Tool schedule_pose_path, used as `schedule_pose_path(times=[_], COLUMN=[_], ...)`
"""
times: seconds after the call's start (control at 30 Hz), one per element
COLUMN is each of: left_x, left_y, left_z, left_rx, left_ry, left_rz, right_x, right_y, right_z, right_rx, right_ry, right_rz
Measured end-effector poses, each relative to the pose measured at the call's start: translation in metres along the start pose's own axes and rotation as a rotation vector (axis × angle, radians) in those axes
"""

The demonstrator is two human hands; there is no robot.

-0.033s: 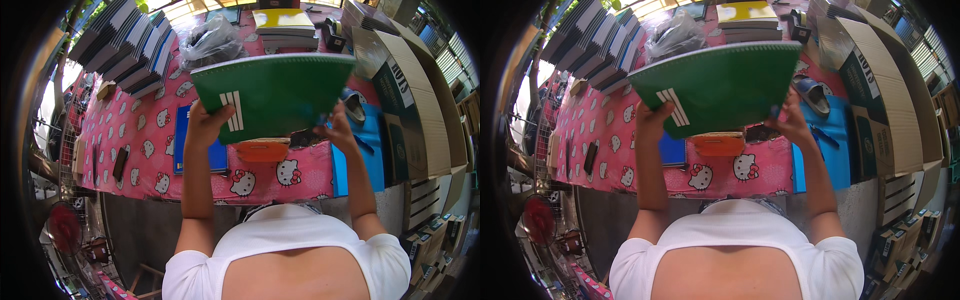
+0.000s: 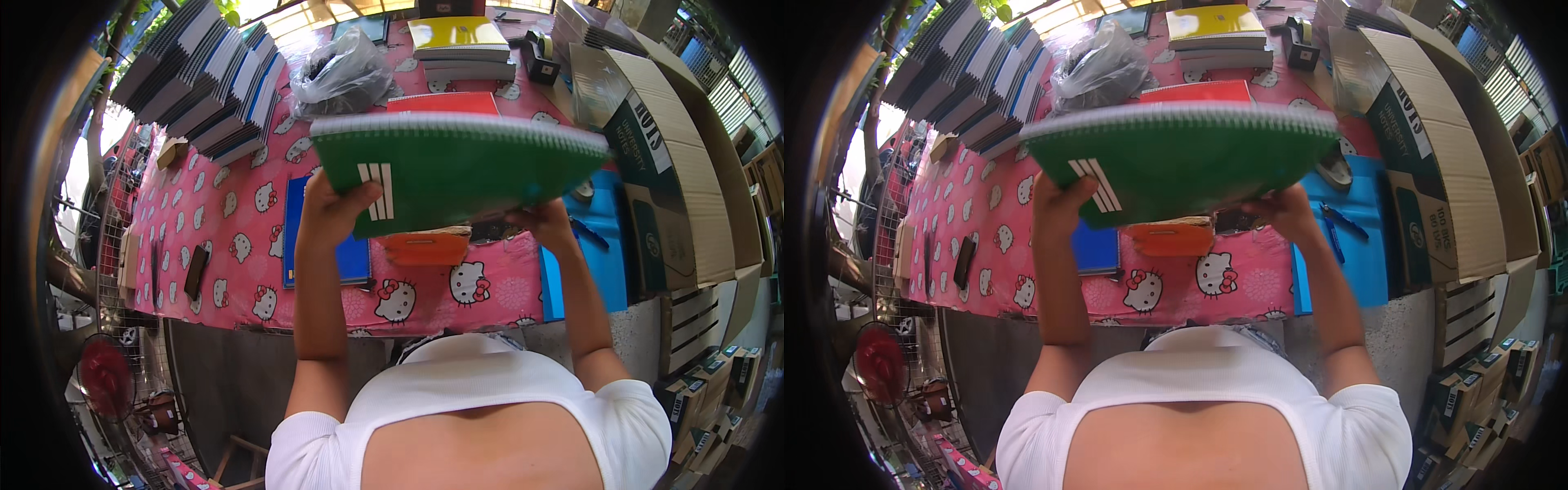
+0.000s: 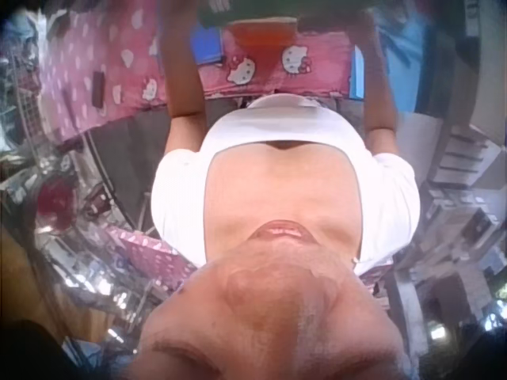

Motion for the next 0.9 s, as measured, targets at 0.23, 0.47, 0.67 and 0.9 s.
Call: schedule_pose_path(times=[0.23,0.47,0.67,0.9], left_x=[-0.015,0.000,0.118,0.121], left_y=[0.014,0.061,0.053,0.046], left_z=[-0.003,0.038,-0.012,-0.002], left_rx=[0.123,0.171,0.609,0.556], left_ry=[-0.357,-0.551,-1.347,-0.880], left_rz=[-0.044,-0.545,0.144,0.271], right_x=[0.031,0.055,0.043,-0.185], right_y=[0.035,0.068,0.076,-0.006], right_z=[-0.042,-0.054,-0.041,-0.069], right_rx=[0.094,0.143,-0.034,0.033], right_ry=[0.017,0.071,0.249,1.030], right_rz=[0.176,0.116,0.105,-0.485])
Point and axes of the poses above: each hand's wrist, its own y-axis away from the middle knuckle, its own x-axis out of the palm, z = x × y, the point moved 3 cm from there along -y, towards the middle knuckle, and after that the axes turned 9 degrees about -z, right-handed, at the moved point
